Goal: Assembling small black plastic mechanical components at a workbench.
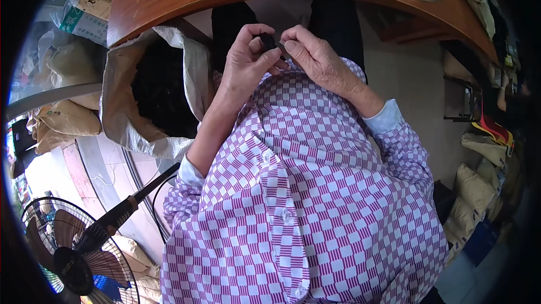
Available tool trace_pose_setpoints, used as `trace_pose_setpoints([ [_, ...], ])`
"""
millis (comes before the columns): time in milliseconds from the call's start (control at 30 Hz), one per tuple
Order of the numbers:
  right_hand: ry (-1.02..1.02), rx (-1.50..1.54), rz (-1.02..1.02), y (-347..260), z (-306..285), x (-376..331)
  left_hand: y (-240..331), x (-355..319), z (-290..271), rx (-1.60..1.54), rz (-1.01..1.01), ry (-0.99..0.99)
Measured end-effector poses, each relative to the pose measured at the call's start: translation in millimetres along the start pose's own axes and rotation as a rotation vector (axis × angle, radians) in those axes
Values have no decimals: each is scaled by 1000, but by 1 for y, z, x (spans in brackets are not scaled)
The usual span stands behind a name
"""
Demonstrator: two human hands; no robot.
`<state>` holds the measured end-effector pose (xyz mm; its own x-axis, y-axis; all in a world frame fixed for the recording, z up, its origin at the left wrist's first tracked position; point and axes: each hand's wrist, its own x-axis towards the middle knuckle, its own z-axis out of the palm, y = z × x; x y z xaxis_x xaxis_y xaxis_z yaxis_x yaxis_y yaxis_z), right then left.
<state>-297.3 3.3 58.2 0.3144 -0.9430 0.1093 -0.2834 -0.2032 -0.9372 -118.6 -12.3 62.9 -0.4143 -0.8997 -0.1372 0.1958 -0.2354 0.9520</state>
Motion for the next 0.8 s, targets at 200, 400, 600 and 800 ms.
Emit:
trace_pose_setpoints([
  [200,-3,11,9,-5,15,5,-9,0,-1,347,159,84],
  [400,-15,-39,39,-7,20,9,-16,1,-5,399,179,123],
  [600,-37,-60,59,-7,23,11,-16,0,-7,383,154,145],
  [800,-41,-115,67,-4,26,16,-18,-1,-7,611,243,216],
])
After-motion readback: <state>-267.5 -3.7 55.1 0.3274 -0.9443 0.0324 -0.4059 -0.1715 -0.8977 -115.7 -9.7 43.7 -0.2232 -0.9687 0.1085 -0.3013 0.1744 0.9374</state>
